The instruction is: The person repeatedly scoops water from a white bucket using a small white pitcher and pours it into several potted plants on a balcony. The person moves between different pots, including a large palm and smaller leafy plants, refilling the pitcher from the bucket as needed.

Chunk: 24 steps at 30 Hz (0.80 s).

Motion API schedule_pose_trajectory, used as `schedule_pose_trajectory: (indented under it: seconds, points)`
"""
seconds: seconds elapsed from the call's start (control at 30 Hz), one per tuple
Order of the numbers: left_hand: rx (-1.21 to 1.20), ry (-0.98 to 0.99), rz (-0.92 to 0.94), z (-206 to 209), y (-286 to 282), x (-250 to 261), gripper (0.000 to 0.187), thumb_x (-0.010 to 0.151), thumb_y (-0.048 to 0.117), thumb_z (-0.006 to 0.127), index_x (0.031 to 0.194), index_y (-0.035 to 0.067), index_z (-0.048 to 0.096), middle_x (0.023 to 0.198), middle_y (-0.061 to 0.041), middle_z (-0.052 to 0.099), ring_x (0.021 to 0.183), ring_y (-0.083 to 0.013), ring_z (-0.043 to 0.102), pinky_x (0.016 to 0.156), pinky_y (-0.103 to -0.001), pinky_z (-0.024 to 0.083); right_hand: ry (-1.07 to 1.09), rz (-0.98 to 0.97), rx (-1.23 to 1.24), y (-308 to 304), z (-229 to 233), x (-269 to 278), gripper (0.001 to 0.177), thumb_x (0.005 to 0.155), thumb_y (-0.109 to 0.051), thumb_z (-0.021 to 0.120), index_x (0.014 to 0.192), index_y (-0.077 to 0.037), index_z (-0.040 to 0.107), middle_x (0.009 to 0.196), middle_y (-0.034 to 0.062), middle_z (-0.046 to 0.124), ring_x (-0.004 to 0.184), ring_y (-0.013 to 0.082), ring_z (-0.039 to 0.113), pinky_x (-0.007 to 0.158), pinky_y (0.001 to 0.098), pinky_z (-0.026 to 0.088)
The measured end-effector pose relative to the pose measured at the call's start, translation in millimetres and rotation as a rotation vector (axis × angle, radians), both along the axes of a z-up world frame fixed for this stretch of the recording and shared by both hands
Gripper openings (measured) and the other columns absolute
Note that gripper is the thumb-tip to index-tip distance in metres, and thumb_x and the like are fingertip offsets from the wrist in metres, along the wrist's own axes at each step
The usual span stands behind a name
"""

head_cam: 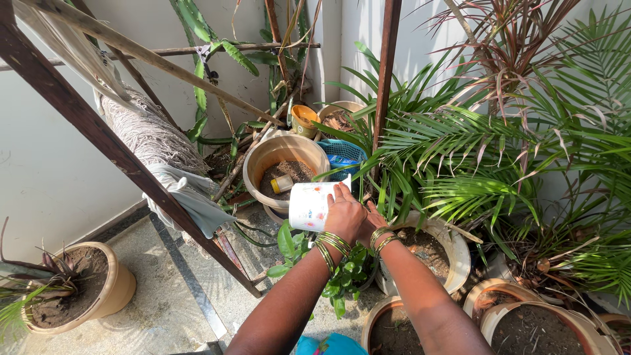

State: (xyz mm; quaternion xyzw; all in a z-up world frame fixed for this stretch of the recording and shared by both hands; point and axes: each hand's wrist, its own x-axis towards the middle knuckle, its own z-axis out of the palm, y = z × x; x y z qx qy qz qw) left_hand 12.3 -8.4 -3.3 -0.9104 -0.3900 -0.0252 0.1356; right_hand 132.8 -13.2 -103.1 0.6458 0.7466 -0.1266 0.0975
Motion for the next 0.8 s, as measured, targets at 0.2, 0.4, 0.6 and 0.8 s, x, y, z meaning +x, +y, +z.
schedule_pose_trajectory:
  seconds: [0.2,0.4,0.6,0.8]
  points:
    - [0.013,0.016,-0.008,-10,4,1,0.047,0.085,0.016,0.067,0.121,-0.014,0.066,0.144,-0.047,0.042,0.135,-0.0567,0.046,0.103,-0.06,0.048,-0.025,0.027,0.008,3,3,-2,0.062,0.096,-0.042,0.058,0.153,-0.026,0.041,0.159,0.0029,0.043,0.15,0.0202,0.034,0.126,0.0539,0.011]
    - [0.002,0.057,-0.006,-9,5,3,0.049,0.086,0.016,0.066,0.124,-0.015,0.063,0.146,-0.047,0.039,0.137,-0.0569,0.044,0.104,-0.061,0.046,-0.082,0.046,0.007,7,2,-1,0.062,0.097,-0.043,0.059,0.153,-0.023,0.042,0.158,0.0044,0.044,0.15,0.0203,0.034,0.127,0.0533,0.01]
    - [-0.017,0.052,-0.001,-8,4,6,0.051,0.086,0.016,0.066,0.126,-0.016,0.061,0.147,-0.047,0.037,0.138,-0.0571,0.043,0.106,-0.062,0.044,-0.055,0.045,0.014,8,0,2,0.066,0.097,-0.045,0.058,0.155,-0.022,0.038,0.16,0.0041,0.041,0.151,0.0209,0.032,0.127,0.0534,0.01]
    - [0.024,0.03,-0.004,-11,3,8,0.053,0.086,0.016,0.066,0.127,-0.018,0.061,0.147,-0.047,0.038,0.136,-0.0569,0.044,0.106,-0.062,0.044,-0.089,0.066,0.028,9,-7,4,0.06,0.1,-0.042,0.053,0.155,-0.023,0.038,0.16,0.0041,0.041,0.151,0.0217,0.031,0.126,0.0551,0.009]
